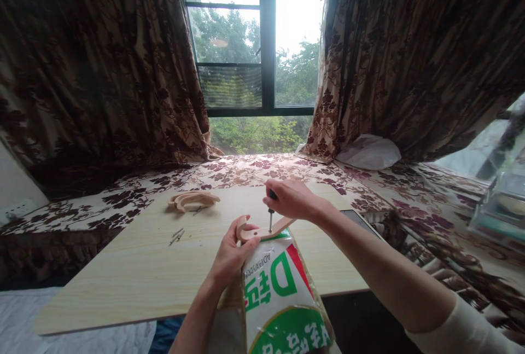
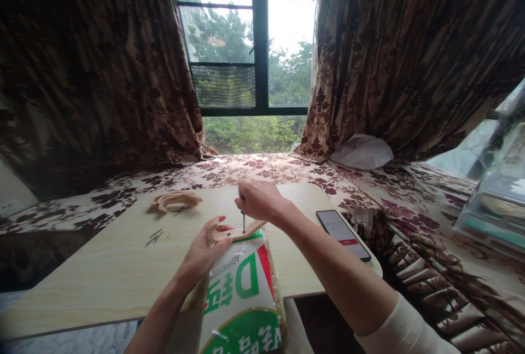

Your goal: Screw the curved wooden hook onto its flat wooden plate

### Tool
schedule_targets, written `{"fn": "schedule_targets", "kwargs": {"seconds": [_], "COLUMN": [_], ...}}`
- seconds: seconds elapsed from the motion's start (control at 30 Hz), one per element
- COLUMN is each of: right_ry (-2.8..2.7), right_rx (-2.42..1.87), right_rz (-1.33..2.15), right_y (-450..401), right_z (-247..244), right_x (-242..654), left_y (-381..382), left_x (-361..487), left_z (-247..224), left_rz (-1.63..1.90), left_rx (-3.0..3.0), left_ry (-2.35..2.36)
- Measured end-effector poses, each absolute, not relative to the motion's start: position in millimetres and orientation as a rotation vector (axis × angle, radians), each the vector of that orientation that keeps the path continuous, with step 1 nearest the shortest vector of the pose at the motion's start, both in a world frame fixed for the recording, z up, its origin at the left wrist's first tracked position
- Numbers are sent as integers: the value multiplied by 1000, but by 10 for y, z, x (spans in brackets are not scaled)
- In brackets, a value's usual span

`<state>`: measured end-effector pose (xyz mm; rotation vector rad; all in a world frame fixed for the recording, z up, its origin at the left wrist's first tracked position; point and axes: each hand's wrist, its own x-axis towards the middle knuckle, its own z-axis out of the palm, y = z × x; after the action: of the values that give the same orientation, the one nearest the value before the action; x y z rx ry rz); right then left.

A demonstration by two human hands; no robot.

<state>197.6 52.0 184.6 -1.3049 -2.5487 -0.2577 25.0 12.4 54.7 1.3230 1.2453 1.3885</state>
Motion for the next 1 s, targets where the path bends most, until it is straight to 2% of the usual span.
{"fn": "schedule_targets", "kwargs": {"seconds": [1.0], "right_ry": [-2586], "right_rx": [-1277], "right_rz": [-303], "right_y": [500], "right_z": [1890], "right_x": [1946], "left_y": [119], "left_x": [248], "left_z": [543], "left_rz": [1404], "left_rx": [1332], "left_ry": [1247]}}
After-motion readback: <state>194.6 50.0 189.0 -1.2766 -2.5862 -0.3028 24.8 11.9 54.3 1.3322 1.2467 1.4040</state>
